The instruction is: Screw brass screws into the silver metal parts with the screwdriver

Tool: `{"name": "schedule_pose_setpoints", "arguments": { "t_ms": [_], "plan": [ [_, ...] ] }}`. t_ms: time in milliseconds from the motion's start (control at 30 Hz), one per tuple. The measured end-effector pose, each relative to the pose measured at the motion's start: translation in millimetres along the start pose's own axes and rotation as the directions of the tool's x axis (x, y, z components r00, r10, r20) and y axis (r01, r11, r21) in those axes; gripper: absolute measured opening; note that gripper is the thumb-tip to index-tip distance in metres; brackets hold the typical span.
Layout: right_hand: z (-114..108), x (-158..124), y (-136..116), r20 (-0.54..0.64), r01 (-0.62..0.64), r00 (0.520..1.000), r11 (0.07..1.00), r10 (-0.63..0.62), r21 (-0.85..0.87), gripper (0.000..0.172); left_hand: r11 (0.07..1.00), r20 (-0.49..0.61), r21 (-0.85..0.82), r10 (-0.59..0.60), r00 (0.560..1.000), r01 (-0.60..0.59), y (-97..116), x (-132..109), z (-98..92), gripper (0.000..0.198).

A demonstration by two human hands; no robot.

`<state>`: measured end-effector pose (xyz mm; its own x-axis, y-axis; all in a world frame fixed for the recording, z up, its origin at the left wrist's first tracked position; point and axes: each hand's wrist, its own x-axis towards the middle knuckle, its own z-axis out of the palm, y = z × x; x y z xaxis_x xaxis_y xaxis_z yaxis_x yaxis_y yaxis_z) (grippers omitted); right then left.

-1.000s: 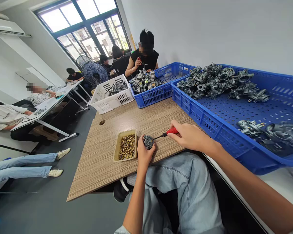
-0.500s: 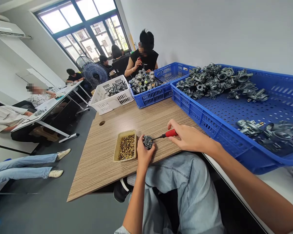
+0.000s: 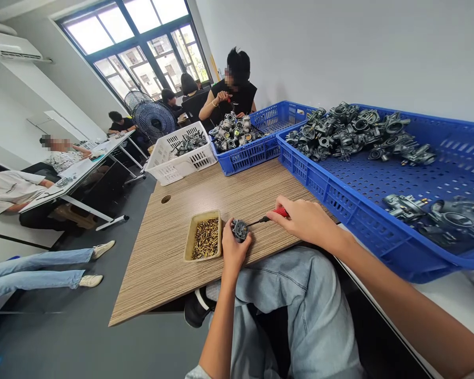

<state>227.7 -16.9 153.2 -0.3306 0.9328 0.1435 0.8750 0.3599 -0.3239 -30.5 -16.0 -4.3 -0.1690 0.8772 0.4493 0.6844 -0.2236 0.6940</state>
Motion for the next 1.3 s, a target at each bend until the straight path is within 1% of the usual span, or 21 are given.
{"name": "schedule_pose_setpoints", "arguments": {
  "t_ms": [67,133,200,267,367,467,533,600,667,733,800,900,967,1100,1167,1233,1300],
  "plan": [
    [-2.7,-2.0,1.7,0.028,0.053,0.998,0.989,-0.058,0.134,0.031,1.000,0.001,0.001,-0.001,1.000,0.001,0.0,0.2,0.1,0.070],
    [-5.0,-3.8,3.7,0.056,0.104,0.991,0.963,-0.121,0.247,0.029,1.000,0.001,0.000,-0.002,1.000,0.002,-0.1,0.3,0.3,0.070],
    [-5.8,-4.9,5.0,0.070,0.135,0.984,0.947,-0.162,0.293,0.026,1.000,0.001,-0.002,-0.003,1.000,0.003,-0.1,0.3,0.3,0.070],
    [-5.1,-5.1,4.7,0.065,0.143,0.984,0.951,-0.166,0.275,0.021,1.000,0.000,-0.002,-0.005,1.000,0.005,0.0,0.1,0.3,0.070],
    [-2.3,-3.7,1.2,0.035,0.095,0.994,0.979,-0.103,0.180,0.016,1.000,-0.001,0.001,-0.005,1.000,0.005,0.1,-0.1,0.1,0.070],
    [0.3,-1.3,-2.0,0.010,0.013,1.000,0.998,-0.013,0.064,0.024,1.000,-0.001,-0.002,-0.002,1.000,0.002,0.2,-0.2,0.0,0.070],
    [0.7,-0.4,-2.3,0.010,-0.015,1.000,1.000,0.015,0.022,0.032,1.000,-0.002,-0.004,0.000,1.000,0.000,0.4,-0.2,-0.1,0.070],
    [-0.1,-0.9,-1.0,0.017,0.005,1.000,0.998,-0.006,0.063,0.030,1.000,-0.005,-0.002,0.002,1.000,-0.002,0.8,-0.2,-0.2,0.070],
    [-1.7,-2.4,1.5,0.033,0.066,0.997,0.983,-0.072,0.174,0.022,1.000,-0.005,0.000,0.003,1.000,-0.003,1.3,-0.2,-0.5,0.070],
    [-3.4,-4.1,4.3,0.057,0.125,0.988,0.952,-0.147,0.278,0.025,1.000,-0.003,0.001,0.000,1.000,0.000,1.7,-0.2,-0.6,0.070],
    [-4.8,-5.1,6.4,0.087,0.152,0.978,0.933,-0.189,0.326,0.026,1.000,-0.002,0.000,-0.004,1.000,0.004,2.0,-0.2,-0.6,0.071],
    [-5.1,-4.8,5.9,0.103,0.140,0.978,0.940,-0.179,0.310,0.018,1.000,-0.006,-0.001,-0.004,1.000,0.004,1.8,-0.3,-0.5,0.071],
    [-4.3,-3.8,3.2,0.079,0.108,0.988,0.962,-0.131,0.250,0.014,1.000,-0.009,-0.001,-0.001,1.000,0.001,1.5,-0.4,-0.6,0.069],
    [-2.1,-2.1,-1.4,0.028,0.035,0.999,0.993,-0.038,0.109,0.017,1.000,-0.004,0.003,-0.001,1.000,0.001,0.9,-0.5,-1.0,0.069],
    [-2.0,-2.4,-0.4,0.034,0.049,0.998,0.990,-0.054,0.134,0.017,1.000,-0.003,0.004,-0.001,1.000,0.001,0.8,-0.5,-1.1,0.070],
    [-2.7,-3.4,2.3,0.055,0.093,0.993,0.972,-0.107,0.216,0.016,1.000,-0.004,0.004,0.000,1.000,0.000,1.0,-0.4,-1.1,0.070],
    [-3.8,-4.5,5.0,0.074,0.138,0.983,0.947,-0.166,0.290,0.022,1.000,-0.006,0.003,-0.002,1.000,0.002,1.4,-0.4,-1.0,0.070]
  ]
}}
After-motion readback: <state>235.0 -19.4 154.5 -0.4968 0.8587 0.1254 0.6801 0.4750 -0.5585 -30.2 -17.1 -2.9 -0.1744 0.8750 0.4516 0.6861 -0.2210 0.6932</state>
